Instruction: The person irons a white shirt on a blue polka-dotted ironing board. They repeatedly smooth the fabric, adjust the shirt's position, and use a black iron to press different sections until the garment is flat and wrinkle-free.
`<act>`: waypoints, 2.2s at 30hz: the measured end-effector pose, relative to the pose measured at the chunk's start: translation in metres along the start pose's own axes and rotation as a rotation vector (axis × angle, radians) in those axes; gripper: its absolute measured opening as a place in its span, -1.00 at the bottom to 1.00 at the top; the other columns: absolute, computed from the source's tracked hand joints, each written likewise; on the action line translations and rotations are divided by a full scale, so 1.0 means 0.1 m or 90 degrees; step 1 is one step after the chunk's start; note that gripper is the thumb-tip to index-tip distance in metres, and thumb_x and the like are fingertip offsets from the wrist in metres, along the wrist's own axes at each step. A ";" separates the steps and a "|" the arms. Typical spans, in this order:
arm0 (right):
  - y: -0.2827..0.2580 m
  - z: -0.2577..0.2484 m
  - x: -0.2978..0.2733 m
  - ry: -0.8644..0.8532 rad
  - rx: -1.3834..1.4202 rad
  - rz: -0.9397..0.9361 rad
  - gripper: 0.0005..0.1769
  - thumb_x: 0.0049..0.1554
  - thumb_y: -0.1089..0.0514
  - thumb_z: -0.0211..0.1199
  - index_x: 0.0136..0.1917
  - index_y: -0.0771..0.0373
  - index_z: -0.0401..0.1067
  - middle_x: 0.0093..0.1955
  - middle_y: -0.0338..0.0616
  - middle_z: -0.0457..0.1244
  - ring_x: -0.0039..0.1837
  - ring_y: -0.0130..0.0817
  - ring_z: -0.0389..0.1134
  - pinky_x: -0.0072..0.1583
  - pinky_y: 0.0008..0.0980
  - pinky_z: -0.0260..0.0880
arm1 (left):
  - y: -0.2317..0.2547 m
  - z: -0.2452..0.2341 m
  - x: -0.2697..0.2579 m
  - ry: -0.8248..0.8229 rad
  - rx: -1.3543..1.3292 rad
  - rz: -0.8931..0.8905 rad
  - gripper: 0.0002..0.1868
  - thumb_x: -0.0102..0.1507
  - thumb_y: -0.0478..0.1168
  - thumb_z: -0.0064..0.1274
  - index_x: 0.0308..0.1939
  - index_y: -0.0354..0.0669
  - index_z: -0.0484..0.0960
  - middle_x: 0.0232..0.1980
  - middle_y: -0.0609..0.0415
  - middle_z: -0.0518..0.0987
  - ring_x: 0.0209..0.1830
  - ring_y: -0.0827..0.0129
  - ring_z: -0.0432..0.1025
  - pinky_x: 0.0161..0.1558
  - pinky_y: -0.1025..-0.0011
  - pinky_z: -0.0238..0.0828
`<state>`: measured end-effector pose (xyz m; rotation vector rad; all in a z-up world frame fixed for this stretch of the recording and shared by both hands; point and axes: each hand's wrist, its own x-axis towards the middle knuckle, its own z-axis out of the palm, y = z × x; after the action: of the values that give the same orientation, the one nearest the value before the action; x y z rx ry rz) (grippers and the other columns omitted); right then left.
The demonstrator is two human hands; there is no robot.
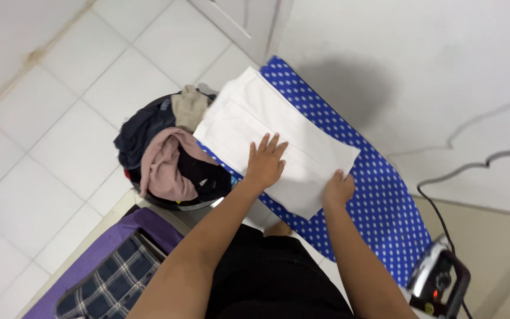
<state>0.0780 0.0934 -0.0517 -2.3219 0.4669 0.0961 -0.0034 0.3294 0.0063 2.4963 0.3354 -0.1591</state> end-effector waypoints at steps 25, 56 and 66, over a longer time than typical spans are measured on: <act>1.91 -2.67 0.16 0.135 -0.547 -0.281 -0.10 0.20 -0.21 0.22 0.60 0.33 0.07 0.70 0.14 -0.14 0.68 0.04 -0.14 0.51 0.26 -0.22 | 1.24 0.71 -0.17 -0.157 0.299 0.003 -0.14 0.32 0.22 -0.16 0.57 0.15 -0.20 0.72 0.08 -0.26 0.68 0.05 -0.33 0.39 -0.31 -0.22; 1.94 -2.50 -0.81 -0.044 -0.334 -0.422 -0.78 -0.10 0.23 0.36 -0.27 0.20 0.30 -0.23 -0.15 0.18 -0.18 -0.17 0.24 -0.12 -0.14 0.24 | 0.78 0.66 -0.37 0.079 0.303 -0.188 -0.47 0.42 0.19 -0.21 -0.25 -0.21 0.55 -0.34 -0.15 0.63 -0.29 -0.03 0.57 -0.25 0.00 0.46; 2.16 -2.22 -1.01 -0.095 -0.325 -0.266 -0.80 -0.08 0.25 0.27 -0.16 0.22 0.33 -0.16 -0.08 0.22 -0.11 -0.09 0.30 -0.13 -0.11 0.33 | 0.63 0.57 -0.29 0.138 0.118 -0.152 -0.51 0.43 0.15 -0.12 -0.24 -0.24 0.49 -0.42 -0.15 0.62 -0.38 -0.10 0.56 -0.30 0.02 0.45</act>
<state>-0.1093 -0.1706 -0.0168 -2.8326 -0.1460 0.2025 -0.0160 0.2401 0.0010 2.6558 0.7391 -0.0146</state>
